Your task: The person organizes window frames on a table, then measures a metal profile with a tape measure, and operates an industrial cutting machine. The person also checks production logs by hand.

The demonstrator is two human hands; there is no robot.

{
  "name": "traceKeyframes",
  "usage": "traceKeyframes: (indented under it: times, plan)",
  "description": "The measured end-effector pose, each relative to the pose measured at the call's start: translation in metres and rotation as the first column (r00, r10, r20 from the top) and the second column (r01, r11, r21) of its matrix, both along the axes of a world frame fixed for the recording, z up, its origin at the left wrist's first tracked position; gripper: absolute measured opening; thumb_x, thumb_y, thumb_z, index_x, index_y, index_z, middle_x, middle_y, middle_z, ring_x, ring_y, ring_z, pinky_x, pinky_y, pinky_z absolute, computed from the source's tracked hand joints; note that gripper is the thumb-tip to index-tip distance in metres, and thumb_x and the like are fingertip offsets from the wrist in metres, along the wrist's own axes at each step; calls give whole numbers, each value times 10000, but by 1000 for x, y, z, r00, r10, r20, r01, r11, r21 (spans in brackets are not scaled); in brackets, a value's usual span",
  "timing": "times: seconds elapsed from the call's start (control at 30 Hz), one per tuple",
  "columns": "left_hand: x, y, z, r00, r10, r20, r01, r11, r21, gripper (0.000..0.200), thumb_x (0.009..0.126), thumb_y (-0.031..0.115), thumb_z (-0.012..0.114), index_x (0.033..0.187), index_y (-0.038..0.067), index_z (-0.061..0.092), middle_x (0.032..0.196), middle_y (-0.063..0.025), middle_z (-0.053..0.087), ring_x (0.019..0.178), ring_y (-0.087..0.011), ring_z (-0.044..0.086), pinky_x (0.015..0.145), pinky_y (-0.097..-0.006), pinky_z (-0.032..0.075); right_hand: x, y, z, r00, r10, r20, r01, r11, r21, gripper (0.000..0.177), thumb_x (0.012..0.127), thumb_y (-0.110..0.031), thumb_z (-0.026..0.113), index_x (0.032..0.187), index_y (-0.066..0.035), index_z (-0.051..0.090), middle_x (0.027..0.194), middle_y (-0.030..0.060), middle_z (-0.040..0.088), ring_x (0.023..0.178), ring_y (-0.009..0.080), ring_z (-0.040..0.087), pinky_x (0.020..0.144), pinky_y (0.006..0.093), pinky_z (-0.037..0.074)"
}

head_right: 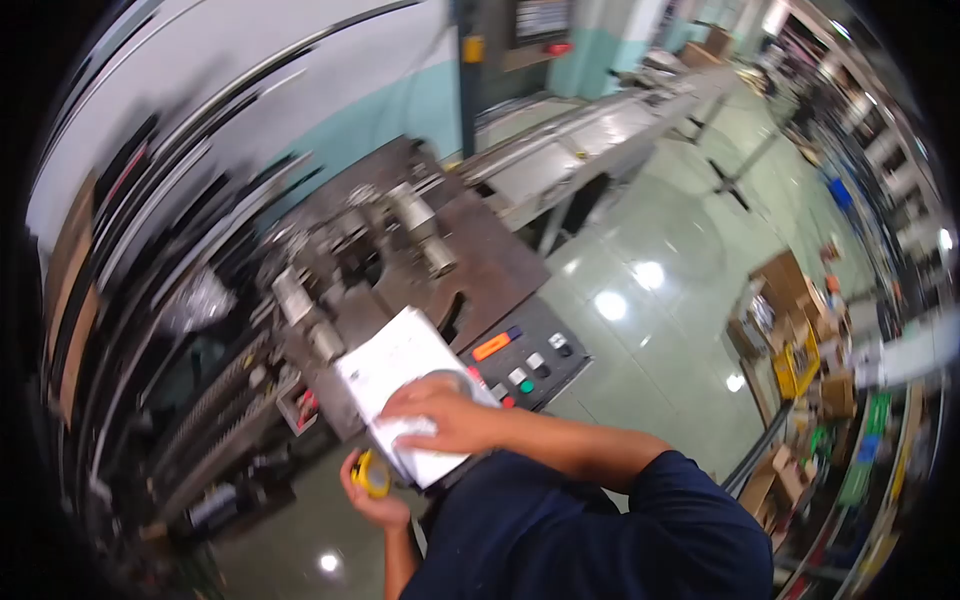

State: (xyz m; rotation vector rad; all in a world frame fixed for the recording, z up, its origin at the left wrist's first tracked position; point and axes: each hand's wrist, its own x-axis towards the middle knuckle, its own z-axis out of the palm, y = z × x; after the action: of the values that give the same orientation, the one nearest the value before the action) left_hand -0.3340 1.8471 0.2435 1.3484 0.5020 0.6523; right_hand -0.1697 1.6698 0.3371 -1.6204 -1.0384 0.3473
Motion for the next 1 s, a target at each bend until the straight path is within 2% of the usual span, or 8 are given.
traceKeyframes:
  times: [0.03,0.13,0.5,0.7,0.73,0.83,0.9,1.0]
  plan:
    - [-2,-2,6,1000,26,7,-26,1000,-15,653,988,512,413,1363,-4,549,1237,-171,618,1120,-282,626,988,-405,514,0,-4,60,954,183,-238,-136,970,201,331,987,-213,704,1246,-7,714,1134,191,708,1032,345,668,906,454,489]
    - [13,-9,5,997,-28,-76,22,997,-78,616,987,471,438,1371,4,550,1205,-165,625,1073,-276,622,948,-398,515,11,-24,160,857,505,106,-468,674,572,311,1007,-101,600,1269,40,693,880,138,671,823,308,642,816,436,484]
    - [60,-87,25,775,-615,-144,539,762,-359,510,984,322,532,1401,30,552,1087,-143,652,899,-255,606,801,-374,518,-63,-124,244,934,52,354,-313,600,737,317,1016,-75,555,1179,151,705,698,142,606,566,265,555,577,392,392]
    - [64,-135,62,324,-939,-114,834,341,-434,478,982,240,584,1417,45,553,1023,-131,666,805,-244,597,721,-361,519,-201,-215,255,821,-259,508,-139,773,619,278,924,-7,591,1143,69,744,672,110,582,567,270,529,588,380,413]
    - [63,-147,69,217,-969,-116,863,246,-442,475,981,226,592,1420,47,553,1012,-129,669,789,-242,596,707,-359,519,-236,-225,246,820,-425,384,147,804,576,270,970,-129,603,1120,46,743,768,117,623,689,289,583,661,406,447]
    - [42,-186,81,-131,-982,-138,864,-45,-501,471,981,185,618,1428,54,554,980,-123,676,742,-236,591,667,-353,520,-308,-229,163,432,-898,87,829,434,353,391,974,-326,655,1169,8,715,864,108,637,828,297,643,751,452,497]
    - [7,-218,90,-346,-930,-124,813,-231,-535,471,980,158,635,1433,59,554,958,-119,681,711,-232,588,640,-349,520,-374,-215,114,111,-988,110,987,96,-131,602,868,-358,751,1360,-43,609,1034,128,634,987,312,642,815,464,528]
    - [-111,-254,96,-639,-760,117,662,-621,-420,558,1036,326,553,1465,-15,451,1424,-173,540,1310,-313,543,1114,-432,443,-453,-162,6,-247,-929,274,955,-282,-96,794,783,-348,809,1465,-105,484,1192,155,581,1148,353,592,891,462,543]
